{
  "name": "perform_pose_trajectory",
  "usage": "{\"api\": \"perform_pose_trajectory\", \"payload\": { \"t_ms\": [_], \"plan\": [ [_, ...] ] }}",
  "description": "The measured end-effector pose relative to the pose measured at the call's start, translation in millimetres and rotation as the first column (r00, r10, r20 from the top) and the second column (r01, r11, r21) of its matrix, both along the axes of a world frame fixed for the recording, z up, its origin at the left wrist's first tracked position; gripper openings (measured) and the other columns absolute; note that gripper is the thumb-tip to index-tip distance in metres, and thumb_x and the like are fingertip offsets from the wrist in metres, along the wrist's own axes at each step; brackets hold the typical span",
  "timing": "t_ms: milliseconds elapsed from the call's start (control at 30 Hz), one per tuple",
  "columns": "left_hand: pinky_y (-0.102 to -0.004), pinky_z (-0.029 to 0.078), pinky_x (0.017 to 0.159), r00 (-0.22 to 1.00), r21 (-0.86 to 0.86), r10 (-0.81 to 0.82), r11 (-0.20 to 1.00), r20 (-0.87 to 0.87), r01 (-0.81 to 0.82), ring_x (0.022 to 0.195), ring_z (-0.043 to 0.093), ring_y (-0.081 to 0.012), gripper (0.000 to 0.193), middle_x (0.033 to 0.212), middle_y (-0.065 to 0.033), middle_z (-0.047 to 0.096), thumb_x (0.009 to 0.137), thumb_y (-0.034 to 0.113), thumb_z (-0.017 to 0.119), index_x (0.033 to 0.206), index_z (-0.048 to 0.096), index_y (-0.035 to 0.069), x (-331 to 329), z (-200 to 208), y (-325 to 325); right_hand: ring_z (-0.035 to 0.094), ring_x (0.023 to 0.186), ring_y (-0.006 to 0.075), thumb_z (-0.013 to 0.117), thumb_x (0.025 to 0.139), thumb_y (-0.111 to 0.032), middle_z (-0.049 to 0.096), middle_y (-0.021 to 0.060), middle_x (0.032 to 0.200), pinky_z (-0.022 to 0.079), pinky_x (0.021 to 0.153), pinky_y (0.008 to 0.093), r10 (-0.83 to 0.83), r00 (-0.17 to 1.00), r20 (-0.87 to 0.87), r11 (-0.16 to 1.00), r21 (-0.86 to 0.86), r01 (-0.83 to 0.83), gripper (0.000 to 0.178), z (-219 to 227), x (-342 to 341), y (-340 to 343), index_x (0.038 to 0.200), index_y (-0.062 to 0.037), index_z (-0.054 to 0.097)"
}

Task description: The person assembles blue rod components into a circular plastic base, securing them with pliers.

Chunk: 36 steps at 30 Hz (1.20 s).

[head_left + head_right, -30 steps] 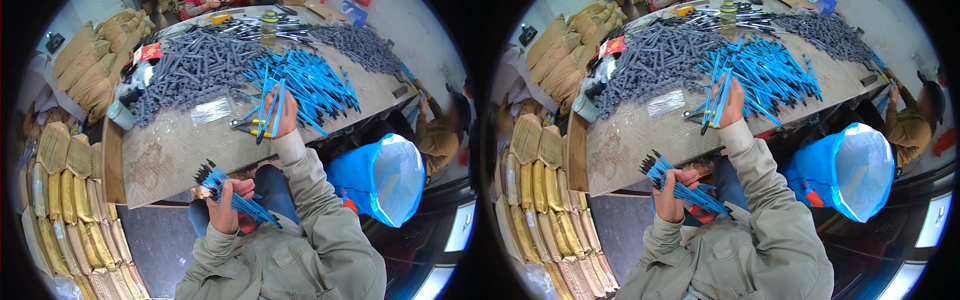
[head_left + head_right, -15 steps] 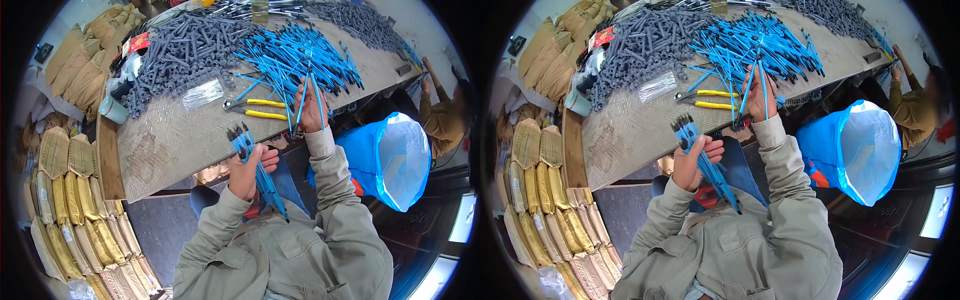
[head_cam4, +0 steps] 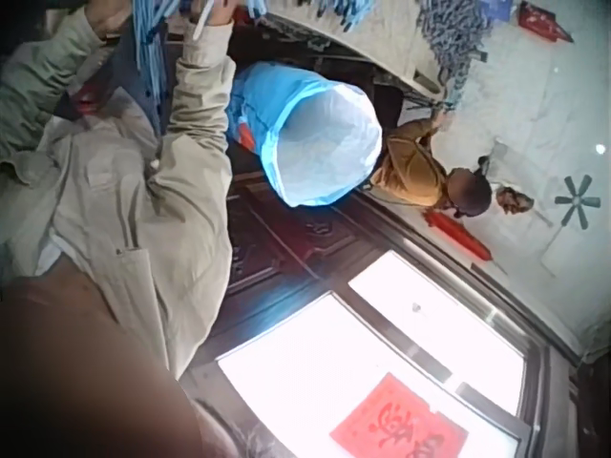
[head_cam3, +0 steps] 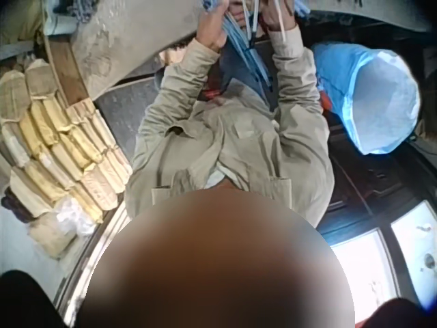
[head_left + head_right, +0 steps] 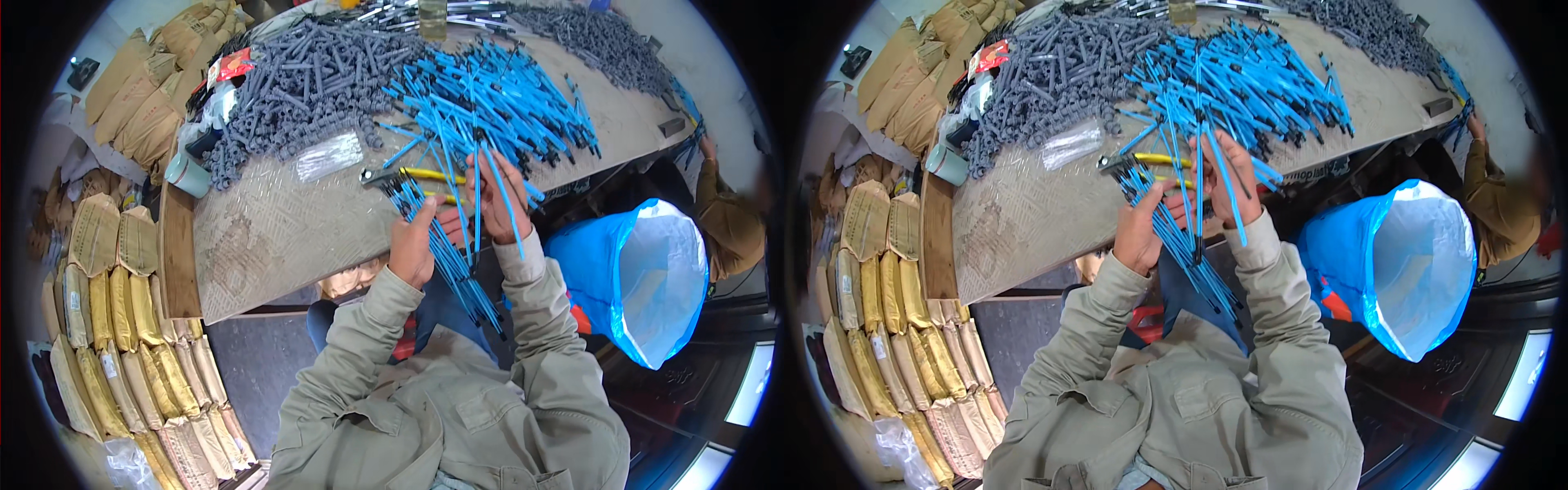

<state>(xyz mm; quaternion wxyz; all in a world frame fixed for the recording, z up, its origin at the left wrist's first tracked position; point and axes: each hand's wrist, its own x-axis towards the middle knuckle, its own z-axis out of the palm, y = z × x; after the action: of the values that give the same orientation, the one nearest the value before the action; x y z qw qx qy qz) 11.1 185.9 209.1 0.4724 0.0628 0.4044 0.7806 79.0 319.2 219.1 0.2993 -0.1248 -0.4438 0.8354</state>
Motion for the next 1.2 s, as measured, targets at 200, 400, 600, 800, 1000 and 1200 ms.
{"api": "perform_pose_trajectory", "payload": {
  "t_ms": [200,400,600,800,1000,1200],
  "plan": [
    [-0.0308,0.051,0.057,0.999,-0.023,0.054,0.998,-0.002,-0.054,0.066,0.061,-0.0178,0.030,0.078,-0.0083,0.062,0.093,0.027,0.049,0.107,0.054,0.001,8.2,6.7,11.2,0.053,0.060,0.0071,0.051,0.093,-0.019,0.057,0.0014,0.071,0.040,0.051,0.0195,0.047,0.984,0.172,0.928,0.357,-0.106,0.017,9.1,-2.1,4.5,0.094,-0.0033,0.057],
    [-0.0242,0.040,0.047,0.999,0.039,0.032,0.999,0.035,-0.033,0.053,0.048,-0.0103,0.025,0.066,-0.0006,0.052,0.094,0.025,0.047,0.105,0.054,0.004,1.2,0.3,10.8,0.056,0.060,0.0178,0.058,0.084,-0.015,0.057,0.0032,0.074,0.044,0.052,0.0284,-0.343,0.932,-0.117,0.121,0.979,0.167,0.015,12.2,-32.0,36.2,0.095,-0.0062,0.059],
    [-0.0239,0.031,0.041,0.980,0.090,0.157,0.982,0.122,-0.169,0.044,0.039,-0.0076,0.028,0.056,0.0010,0.042,0.094,0.030,0.047,0.098,0.055,0.003,2.1,5.2,8.5,0.055,0.063,0.0262,0.060,0.077,-0.010,0.058,0.0080,0.080,0.045,0.058,0.0333,-0.577,0.795,-0.188,-0.375,0.926,-0.053,0.027,-9.3,-48.3,49.2,0.104,-0.0096,0.060],
    [-0.0237,0.030,0.041,0.978,0.154,0.180,0.969,0.104,-0.195,0.044,0.039,-0.0074,0.028,0.056,0.0012,0.042,0.094,0.030,0.047,0.099,0.055,0.003,0.2,14.6,-2.5,0.057,0.067,0.0284,0.060,0.081,-0.015,0.058,0.0111,0.080,0.046,0.059,0.0374,-0.450,0.892,0.054,0.050,0.998,-0.035,0.021,14.8,-52.0,48.8,0.102,-0.0089,0.061],
    [-0.0236,0.030,0.040,0.984,0.157,0.174,0.972,0.027,-0.176,0.043,0.037,-0.0065,0.030,0.055,0.0015,0.040,0.094,0.031,0.048,0.100,0.055,0.003,7.7,25.3,-11.9,0.058,0.068,0.0290,0.060,0.084,-0.018,0.058,0.0140,0.078,0.046,0.060,0.0374,-0.491,0.869,-0.063,0.148,0.977,0.154,0.019,6.5,-90.4,69.5,0.098,-0.0069,0.063],
    [-0.0239,0.030,0.040,0.976,0.133,0.215,0.968,-0.017,-0.211,0.043,0.037,-0.0067,0.028,0.054,0.0011,0.042,0.094,0.029,0.048,0.099,0.056,0.002,15.9,20.4,-43.1,0.056,0.064,0.0278,0.061,0.084,-0.017,0.060,0.0107,0.076,0.044,0.058,0.0326,-0.723,0.601,-0.340,-0.284,0.940,0.190,0.019,23.3,-98.8,61.7,0.096,-0.0028,0.063]
  ]
}}
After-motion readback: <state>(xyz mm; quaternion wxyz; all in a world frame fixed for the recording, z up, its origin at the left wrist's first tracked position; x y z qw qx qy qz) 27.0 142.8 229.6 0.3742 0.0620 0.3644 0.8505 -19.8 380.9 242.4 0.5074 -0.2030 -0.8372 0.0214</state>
